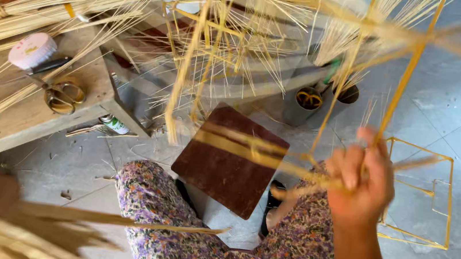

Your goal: The person weaves thin bamboo strips into a yellow metal frame to form a basket. They thread the strips through the frame, trim excess with scissors, and bundle the remaining strips together.

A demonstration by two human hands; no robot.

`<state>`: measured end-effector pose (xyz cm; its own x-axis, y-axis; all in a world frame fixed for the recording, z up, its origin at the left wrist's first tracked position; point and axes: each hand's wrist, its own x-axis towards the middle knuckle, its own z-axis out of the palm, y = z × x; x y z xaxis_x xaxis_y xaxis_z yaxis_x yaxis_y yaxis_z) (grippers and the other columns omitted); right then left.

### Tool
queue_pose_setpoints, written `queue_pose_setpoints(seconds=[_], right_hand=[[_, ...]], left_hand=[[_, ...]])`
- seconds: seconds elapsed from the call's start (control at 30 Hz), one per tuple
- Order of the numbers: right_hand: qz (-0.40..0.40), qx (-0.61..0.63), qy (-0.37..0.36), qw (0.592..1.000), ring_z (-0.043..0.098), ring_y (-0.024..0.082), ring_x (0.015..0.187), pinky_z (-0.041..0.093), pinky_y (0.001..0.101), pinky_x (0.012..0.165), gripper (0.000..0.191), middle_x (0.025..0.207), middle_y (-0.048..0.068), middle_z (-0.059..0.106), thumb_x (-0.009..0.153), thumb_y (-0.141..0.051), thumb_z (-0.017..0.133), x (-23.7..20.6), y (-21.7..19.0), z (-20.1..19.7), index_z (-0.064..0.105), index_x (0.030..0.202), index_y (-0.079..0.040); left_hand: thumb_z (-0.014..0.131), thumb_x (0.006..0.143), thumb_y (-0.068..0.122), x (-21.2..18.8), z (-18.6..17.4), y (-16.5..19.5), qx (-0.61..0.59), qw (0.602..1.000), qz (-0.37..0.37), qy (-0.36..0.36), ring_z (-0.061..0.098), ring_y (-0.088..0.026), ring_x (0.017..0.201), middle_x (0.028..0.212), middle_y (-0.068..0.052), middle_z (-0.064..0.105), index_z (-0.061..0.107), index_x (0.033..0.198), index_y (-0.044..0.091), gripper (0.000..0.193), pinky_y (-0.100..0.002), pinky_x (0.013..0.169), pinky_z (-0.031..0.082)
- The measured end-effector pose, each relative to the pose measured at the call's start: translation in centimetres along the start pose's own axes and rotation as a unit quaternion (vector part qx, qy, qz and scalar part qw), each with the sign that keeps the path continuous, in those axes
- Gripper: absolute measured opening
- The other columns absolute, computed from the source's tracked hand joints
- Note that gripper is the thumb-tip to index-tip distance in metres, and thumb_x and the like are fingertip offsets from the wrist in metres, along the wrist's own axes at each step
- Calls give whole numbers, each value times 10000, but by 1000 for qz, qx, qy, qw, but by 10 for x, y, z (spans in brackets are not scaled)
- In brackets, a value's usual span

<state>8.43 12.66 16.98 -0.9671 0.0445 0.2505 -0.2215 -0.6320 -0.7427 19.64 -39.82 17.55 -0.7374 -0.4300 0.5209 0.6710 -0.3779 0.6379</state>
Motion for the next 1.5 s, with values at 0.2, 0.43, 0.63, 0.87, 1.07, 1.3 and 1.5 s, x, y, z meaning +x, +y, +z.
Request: queue_pose_setpoints(seconds=[0.2, 0.43, 0.63, 0.87, 1.07, 1.3, 1.5], right_hand=[[-127, 36, -62, 989, 413, 62, 659, 304, 246, 643, 215, 762, -31, 448, 1136, -207, 597, 181, 96, 81, 658, 1303, -86], [-126, 9, 43, 991, 420, 66, 567, 274, 256, 448, 231, 721, -34, 535, 1092, -287, 579, 335, 232, 141, 689, 1194, -111], [-110, 45, 98, 988, 394, 37, 485, 250, 230, 391, 229, 682, -35, 577, 1087, -305, 500, 392, 301, 171, 663, 1136, -153], [-124, 82, 105, 983, 433, 63, 478, 324, 218, 404, 216, 684, 22, 621, 1091, -284, 461, 402, 343, 181, 625, 1075, -145], [-64, 19, 50, 997, 523, 106, 617, 434, 253, 551, 284, 820, 55, 663, 1128, -315, 468, 391, 345, 157, 641, 1134, -90], [42, -304, 76, 949, 578, 83, 783, 529, 258, 623, 465, 1008, 33, 673, 1056, -480, 459, 378, 309, 131, 735, 1199, -133], [26, -254, -20, 967, 744, 140, 944, 615, 325, 860, 405, 1137, 113, 774, 1045, -384, 524, 337, 252, 83, 696, 1272, -95]], left_hand=[[688, 991, 219, -34, -16, -161, -180, 957, -167, 153, 407, -49, 616, 751, 77, 460, 642, 1147, 124, 188, -215, 538, 376], [668, 991, 189, -38, -34, -254, -299, 902, -274, 150, 390, -90, 594, 694, 38, 424, 612, 1127, 109, 167, -237, 550, 356], [662, 975, 195, -24, -42, -270, -324, 886, -293, 156, 383, -96, 583, 682, 27, 408, 606, 1141, 68, 216, -246, 534, 349], [666, 962, 202, -16, -39, -274, -310, 881, -318, 162, 389, -101, 573, 663, 24, 408, 591, 1123, 60, 228, -251, 522, 350], [672, 967, 198, -16, -39, -274, -296, 881, -329, 167, 392, -94, 565, 655, 30, 411, 590, 1116, 55, 222, -248, 529, 352], [666, 955, 189, -22, -36, -271, -295, 881, -337, 152, 393, -93, 569, 657, 34, 411, 594, 1122, 57, 224, -246, 536, 352], [668, 972, 188, -28, -30, -268, -285, 896, -316, 125, 394, -97, 577, 670, 29, 410, 589, 1116, 84, 194, -252, 539, 354]])
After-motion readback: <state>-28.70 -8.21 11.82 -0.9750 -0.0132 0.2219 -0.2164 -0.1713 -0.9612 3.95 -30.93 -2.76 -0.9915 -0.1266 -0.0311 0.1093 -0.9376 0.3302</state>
